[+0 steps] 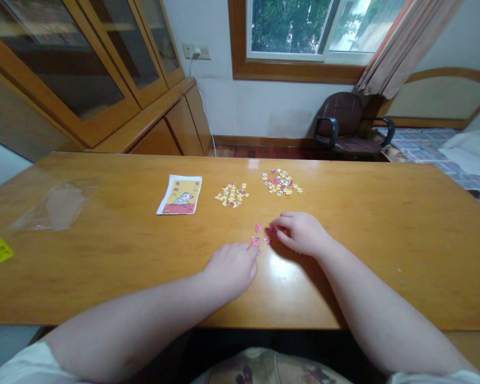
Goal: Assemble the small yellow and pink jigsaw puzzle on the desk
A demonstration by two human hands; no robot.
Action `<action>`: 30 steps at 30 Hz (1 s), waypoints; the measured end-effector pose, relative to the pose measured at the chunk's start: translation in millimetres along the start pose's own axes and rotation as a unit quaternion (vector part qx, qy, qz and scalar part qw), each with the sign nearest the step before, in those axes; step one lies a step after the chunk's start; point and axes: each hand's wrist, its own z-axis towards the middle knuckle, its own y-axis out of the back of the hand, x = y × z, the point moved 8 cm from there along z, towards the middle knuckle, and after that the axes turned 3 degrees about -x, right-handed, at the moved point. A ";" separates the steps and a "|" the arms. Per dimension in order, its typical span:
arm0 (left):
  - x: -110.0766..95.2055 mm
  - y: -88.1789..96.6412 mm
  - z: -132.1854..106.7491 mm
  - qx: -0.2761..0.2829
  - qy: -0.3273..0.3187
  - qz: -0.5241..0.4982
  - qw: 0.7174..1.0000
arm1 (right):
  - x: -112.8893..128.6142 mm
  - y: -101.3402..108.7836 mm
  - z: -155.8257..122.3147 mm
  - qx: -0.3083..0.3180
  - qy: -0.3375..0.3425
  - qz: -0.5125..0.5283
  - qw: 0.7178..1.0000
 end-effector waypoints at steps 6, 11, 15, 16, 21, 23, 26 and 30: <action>5.6 1.8 5.3 -0.009 0.006 -0.033 0.999 | -23.7 7.1 -7.2 0.049 -0.059 -0.003 0.997; 6.0 11.1 8.4 -0.055 -0.023 -0.034 0.998 | -43.7 4.2 -8.9 0.074 -0.124 -0.032 0.989; -3.5 15.7 11.4 -0.108 -0.110 -0.029 0.988 | -54.6 2.0 -9.2 0.081 -0.171 -0.073 0.979; -4.7 13.8 12.7 -0.105 -0.124 -0.031 0.986 | -54.4 1.2 -8.9 0.083 -0.172 -0.072 0.979; 3.6 5.2 21.8 -0.086 -0.122 -0.042 0.988 | -47.6 -0.9 -7.9 0.087 -0.155 -0.050 0.983; 8.7 4.5 24.7 -0.088 -0.111 -0.042 0.989 | -49.9 -3.0 -10.5 0.111 -0.169 -0.045 0.978; 12.6 4.6 26.7 -0.090 -0.105 -0.049 0.989 | -55.4 -6.1 -16.3 0.152 -0.192 -0.023 0.969; 11.3 5.8 26.3 -0.092 -0.111 -0.064 0.987 | -52.2 -10.0 -18.3 0.172 -0.180 0.028 0.968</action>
